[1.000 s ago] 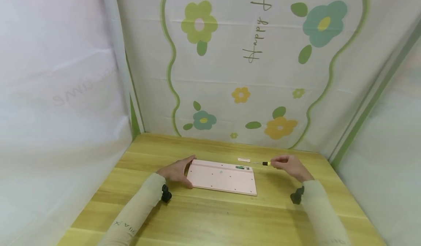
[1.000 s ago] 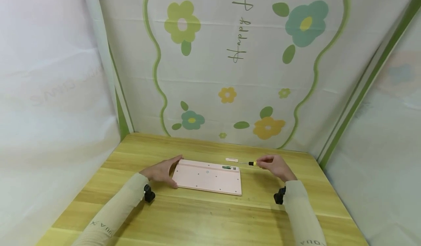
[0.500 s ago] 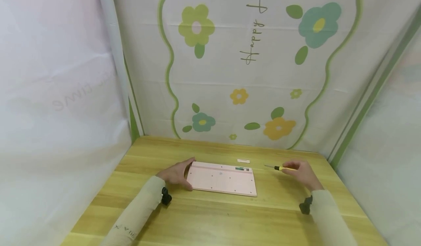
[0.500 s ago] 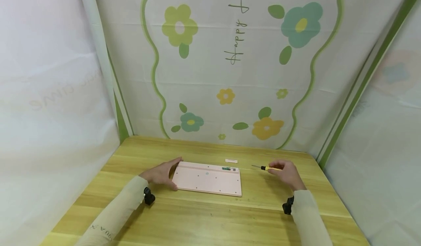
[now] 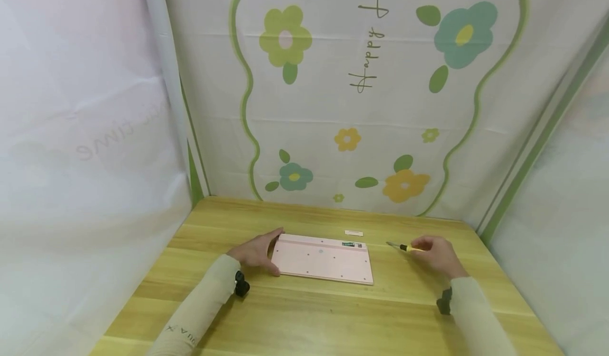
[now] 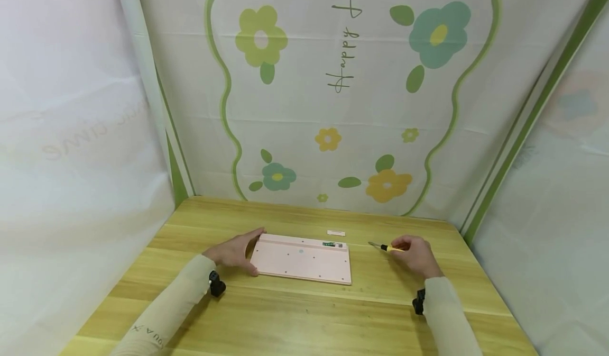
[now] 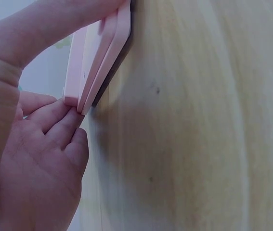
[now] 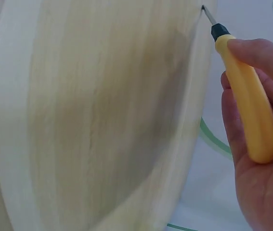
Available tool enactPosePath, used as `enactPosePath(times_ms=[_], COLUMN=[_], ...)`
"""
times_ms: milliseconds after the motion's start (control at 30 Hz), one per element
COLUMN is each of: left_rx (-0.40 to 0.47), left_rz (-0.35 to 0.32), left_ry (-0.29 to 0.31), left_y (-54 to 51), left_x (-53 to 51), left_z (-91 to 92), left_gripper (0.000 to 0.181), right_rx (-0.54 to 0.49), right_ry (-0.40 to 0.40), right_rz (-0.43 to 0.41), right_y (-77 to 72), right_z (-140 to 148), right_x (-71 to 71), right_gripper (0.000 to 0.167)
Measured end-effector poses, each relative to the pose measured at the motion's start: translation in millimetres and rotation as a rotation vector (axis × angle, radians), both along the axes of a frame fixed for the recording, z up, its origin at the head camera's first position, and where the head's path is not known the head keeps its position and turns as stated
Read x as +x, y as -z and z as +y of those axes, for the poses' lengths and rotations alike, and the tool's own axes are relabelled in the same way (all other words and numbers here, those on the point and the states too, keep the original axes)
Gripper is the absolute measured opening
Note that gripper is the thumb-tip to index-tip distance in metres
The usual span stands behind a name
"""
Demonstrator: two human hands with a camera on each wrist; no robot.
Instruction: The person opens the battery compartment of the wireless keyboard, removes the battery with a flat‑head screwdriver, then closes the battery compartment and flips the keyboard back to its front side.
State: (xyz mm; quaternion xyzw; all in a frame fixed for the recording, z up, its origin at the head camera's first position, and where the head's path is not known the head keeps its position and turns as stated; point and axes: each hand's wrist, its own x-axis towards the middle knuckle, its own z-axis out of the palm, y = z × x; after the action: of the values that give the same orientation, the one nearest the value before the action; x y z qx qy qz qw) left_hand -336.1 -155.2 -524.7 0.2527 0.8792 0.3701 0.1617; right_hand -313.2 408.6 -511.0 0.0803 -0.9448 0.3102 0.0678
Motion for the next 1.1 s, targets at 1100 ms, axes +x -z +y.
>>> enactPosePath(times_ms=[1100], left_rx=[-0.007], left_rz=[0.005], left_ry=[0.003], left_y=[-0.4], left_x=[-0.5], left_z=[1.2], left_gripper=[0.134], right_rx=[0.052], right_ry=[-0.055], right_rz=[-0.017], right_y=[19.2], right_z=[4.8], right_x=[-11.3], right_gripper=[0.020])
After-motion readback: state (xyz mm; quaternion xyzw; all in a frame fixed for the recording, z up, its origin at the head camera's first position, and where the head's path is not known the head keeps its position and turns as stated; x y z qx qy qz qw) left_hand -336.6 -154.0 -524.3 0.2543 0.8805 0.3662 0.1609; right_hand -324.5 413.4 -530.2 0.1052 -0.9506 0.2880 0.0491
